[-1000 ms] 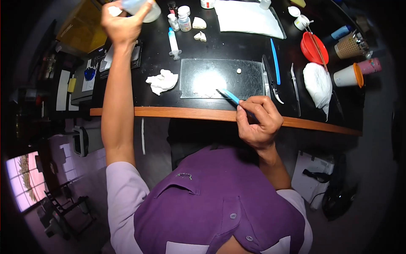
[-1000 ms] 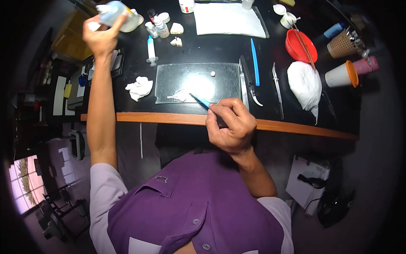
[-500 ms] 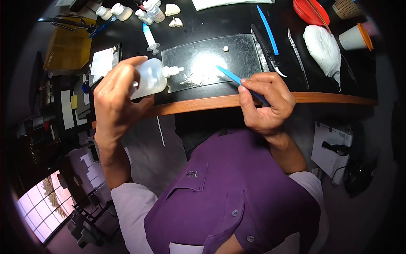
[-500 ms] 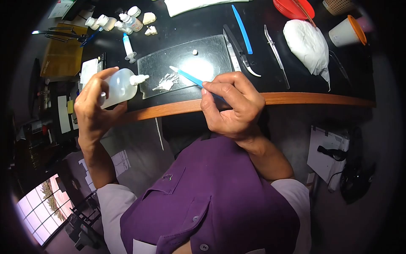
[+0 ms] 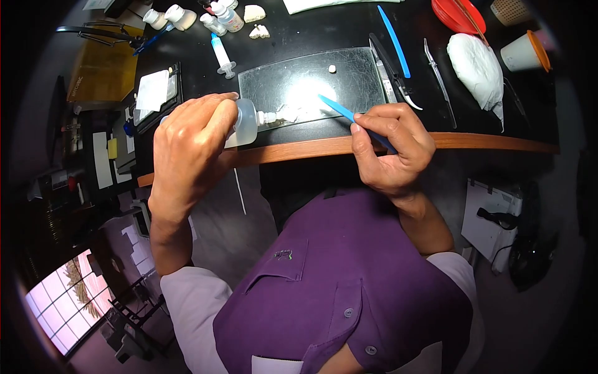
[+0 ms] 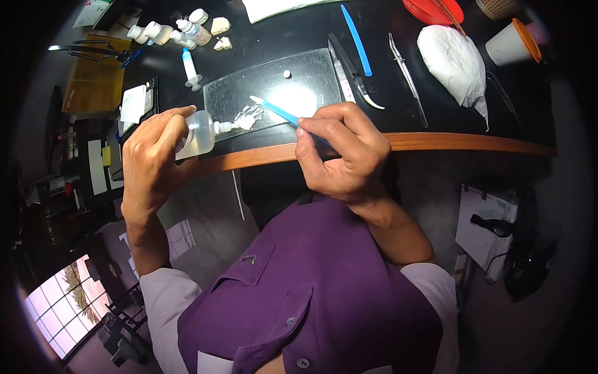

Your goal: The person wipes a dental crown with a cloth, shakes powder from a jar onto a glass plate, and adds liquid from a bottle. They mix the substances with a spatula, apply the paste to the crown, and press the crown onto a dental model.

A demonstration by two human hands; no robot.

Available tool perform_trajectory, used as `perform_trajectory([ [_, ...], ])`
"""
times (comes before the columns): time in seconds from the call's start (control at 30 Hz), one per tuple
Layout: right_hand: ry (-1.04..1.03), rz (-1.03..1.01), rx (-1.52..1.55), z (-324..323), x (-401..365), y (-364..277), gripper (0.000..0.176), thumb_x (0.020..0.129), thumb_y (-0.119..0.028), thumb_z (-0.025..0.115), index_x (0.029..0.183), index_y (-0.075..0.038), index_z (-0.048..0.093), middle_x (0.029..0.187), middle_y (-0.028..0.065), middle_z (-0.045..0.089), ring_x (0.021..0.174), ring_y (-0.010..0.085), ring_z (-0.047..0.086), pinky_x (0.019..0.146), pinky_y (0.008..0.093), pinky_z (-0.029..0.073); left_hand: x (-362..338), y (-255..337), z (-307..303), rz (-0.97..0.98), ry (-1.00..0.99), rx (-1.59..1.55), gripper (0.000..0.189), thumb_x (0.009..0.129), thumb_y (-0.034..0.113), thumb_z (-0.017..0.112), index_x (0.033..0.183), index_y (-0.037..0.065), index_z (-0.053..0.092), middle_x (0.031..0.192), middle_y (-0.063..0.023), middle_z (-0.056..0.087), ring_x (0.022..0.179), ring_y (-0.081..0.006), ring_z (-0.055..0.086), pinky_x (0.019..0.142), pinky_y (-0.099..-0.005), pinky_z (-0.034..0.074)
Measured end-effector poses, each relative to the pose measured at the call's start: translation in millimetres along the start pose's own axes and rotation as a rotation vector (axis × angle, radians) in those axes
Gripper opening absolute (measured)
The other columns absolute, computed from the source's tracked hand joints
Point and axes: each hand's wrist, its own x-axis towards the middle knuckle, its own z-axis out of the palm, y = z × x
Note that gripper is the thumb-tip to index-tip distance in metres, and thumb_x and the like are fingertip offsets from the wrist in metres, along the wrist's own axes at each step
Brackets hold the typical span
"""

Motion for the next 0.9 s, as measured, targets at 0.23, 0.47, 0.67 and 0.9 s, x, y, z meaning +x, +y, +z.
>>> perform_trajectory([
  [0.23,-0.010,0.009,0.000,0.2,-0.6,-0.2,0.017,0.076,0.004,0.080,0.092,-0.001,0.079,0.083,0.0083,0.070,0.072,0.0181,0.071,0.062,0.0287,0.056,1.1,-1.8,3.0,0.007,-0.007,0.006,0.042,0.058,-0.002,0.082,0.090,0.004,0.056,0.117,-0.0100,0.078,0.102,-0.0328,0.075,0.090,-0.0424,0.060],
  [0.47,-0.007,0.002,-0.003,0.6,-0.5,0.7,0.017,0.076,0.004,0.080,0.092,-0.002,0.079,0.083,0.0079,0.070,0.071,0.0179,0.070,0.062,0.0283,0.055,2.8,-0.7,2.9,0.021,-0.010,0.008,0.043,0.057,-0.002,0.082,0.091,0.004,0.057,0.116,-0.0096,0.078,0.103,-0.0323,0.075,0.091,-0.0423,0.060],
  [0.67,-0.010,-0.003,-0.006,-0.2,0.1,0.5,0.017,0.075,0.004,0.080,0.092,-0.001,0.079,0.083,0.0082,0.070,0.071,0.0178,0.070,0.062,0.0281,0.055,5.0,0.6,2.1,0.031,-0.029,0.015,0.041,0.058,-0.002,0.080,0.090,0.003,0.057,0.115,-0.0099,0.078,0.102,-0.0322,0.074,0.089,-0.0425,0.059],
  [0.9,-0.009,-0.003,-0.005,-0.1,0.0,1.0,0.017,0.075,0.004,0.080,0.091,-0.001,0.078,0.083,0.0085,0.070,0.071,0.0180,0.071,0.061,0.0283,0.055,6.8,1.9,0.4,0.028,-0.050,0.021,0.039,0.059,-0.003,0.079,0.091,0.003,0.058,0.114,-0.0092,0.077,0.101,-0.0322,0.074,0.086,-0.0415,0.059],
])
